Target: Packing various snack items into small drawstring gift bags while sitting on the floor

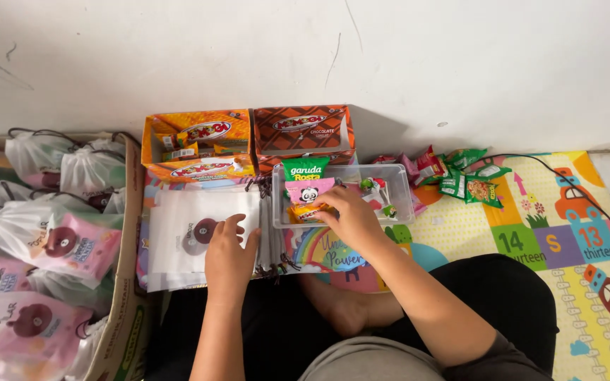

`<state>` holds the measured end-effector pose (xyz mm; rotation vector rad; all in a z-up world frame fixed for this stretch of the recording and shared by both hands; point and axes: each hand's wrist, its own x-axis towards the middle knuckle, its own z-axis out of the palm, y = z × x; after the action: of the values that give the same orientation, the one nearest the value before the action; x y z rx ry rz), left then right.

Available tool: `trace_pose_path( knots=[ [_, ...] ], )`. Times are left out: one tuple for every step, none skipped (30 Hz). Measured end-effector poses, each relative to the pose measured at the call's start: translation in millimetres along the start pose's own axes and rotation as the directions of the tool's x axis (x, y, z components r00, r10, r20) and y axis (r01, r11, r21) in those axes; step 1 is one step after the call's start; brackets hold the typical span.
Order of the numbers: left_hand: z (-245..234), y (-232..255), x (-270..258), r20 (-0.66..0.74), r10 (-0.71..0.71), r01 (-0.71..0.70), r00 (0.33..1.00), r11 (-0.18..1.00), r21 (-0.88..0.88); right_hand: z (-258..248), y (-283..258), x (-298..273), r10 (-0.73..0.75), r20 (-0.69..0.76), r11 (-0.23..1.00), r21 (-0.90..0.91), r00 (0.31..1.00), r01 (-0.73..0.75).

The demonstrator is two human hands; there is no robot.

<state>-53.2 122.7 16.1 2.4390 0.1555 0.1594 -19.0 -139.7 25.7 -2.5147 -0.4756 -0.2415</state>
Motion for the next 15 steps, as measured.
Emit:
trace_pose_path(
  knots=[
    [2.1, -3.3, 1.3, 0.014, -0.003, 0.003, 1.0, 1.0, 0.017, 6.3, 5.0, 0.2, -0.02, -0.027, 0.999, -0.042, 0.999, 0.019],
    [5.2, -7.1, 0.7, 0.012, -0.006, 0.005, 1.0, 1.0, 0.019, 11.9, 8.6, -1.6, -0.023, -0.026, 0.999, -0.039, 0.999, 0.022],
    [8.6, -10.6, 1.5, 0.023, -0.009, 0.008, 1.0, 0.999, 0.034, 17.1, 12.6, -2.4, -0.022, -0.065, 0.997, -0.069, 0.998, 0.018],
    [12.2, -14.2, 2.3, 0.035, -0.013, 0.011, 0.999, 0.999, 0.049, 22.5, 16.8, -3.1, -0.023, -0.103, 0.995, -0.1, 0.994, 0.013],
    [11.9, -12.1, 1.8, 0.035, -0.015, 0.014, 0.999, 0.999, 0.051, 22.1, 16.5, -3.3, -0.023, -0.101, 0.995, -0.097, 0.995, 0.014],
    [11.9, -10.5, 1.3, 0.04, -0.013, 0.011, 0.999, 0.998, 0.055, 22.1, 16.2, -3.6, -0.069, -0.144, 0.993, -0.103, 0.987, 0.055],
    [12.0, -9.1, 0.0, 0.045, -0.013, 0.011, 0.999, 0.998, 0.059, 22.2, 15.9, -4.1, -0.116, -0.185, 0.989, -0.11, 0.976, 0.096],
    [16.2, -12.1, -0.2, 0.045, -0.019, 0.016, 0.999, 0.998, 0.06, 22.1, 14.6, -5.3, -0.117, -0.18, 0.989, -0.107, 0.977, 0.099],
    [20.7, -14.5, 0.1, 0.045, -0.023, 0.02, 0.999, 0.998, 0.062, 21.2, 13.8, -6.3, -0.132, -0.197, 0.986, -0.125, 0.971, 0.109],
    [25.2, -16.8, 0.2, 0.046, -0.027, 0.024, 0.999, 0.998, 0.063, 20.2, 13.0, -7.4, -0.148, -0.214, 0.983, -0.142, 0.966, 0.119],
    [28.7, -20.4, 0.1, 0.043, -0.028, 0.026, 0.999, 0.998, 0.062, 19.2, 13.9, -8.6, -0.151, -0.213, 0.982, -0.142, 0.965, 0.122],
    [32.3, -23.8, -0.1, 0.009, -0.031, 0.031, 0.999, 0.999, 0.04, 17.9, 14.8, -10.0, -0.156, -0.234, 0.982, -0.14, 0.96, 0.126],
    [36.1, -26.8, -0.1, -0.025, -0.033, 0.033, 0.999, 0.999, 0.018, 16.2, 15.9, -11.6, -0.16, -0.257, 0.982, -0.139, 0.953, 0.127],
    [33.8, -24.0, -0.3, -0.026, -0.033, 0.033, 0.999, 0.999, 0.017, 12.2, 12.8, -12.5, -0.161, -0.257, 0.982, -0.139, 0.953, 0.129],
    [31.8, -21.0, -0.6, -0.106, -0.05, 0.046, 0.993, 0.998, -0.04, 7.7, 9.8, -13.4, -0.16, -0.29, 0.984, -0.12, 0.944, 0.13]
  ],
)
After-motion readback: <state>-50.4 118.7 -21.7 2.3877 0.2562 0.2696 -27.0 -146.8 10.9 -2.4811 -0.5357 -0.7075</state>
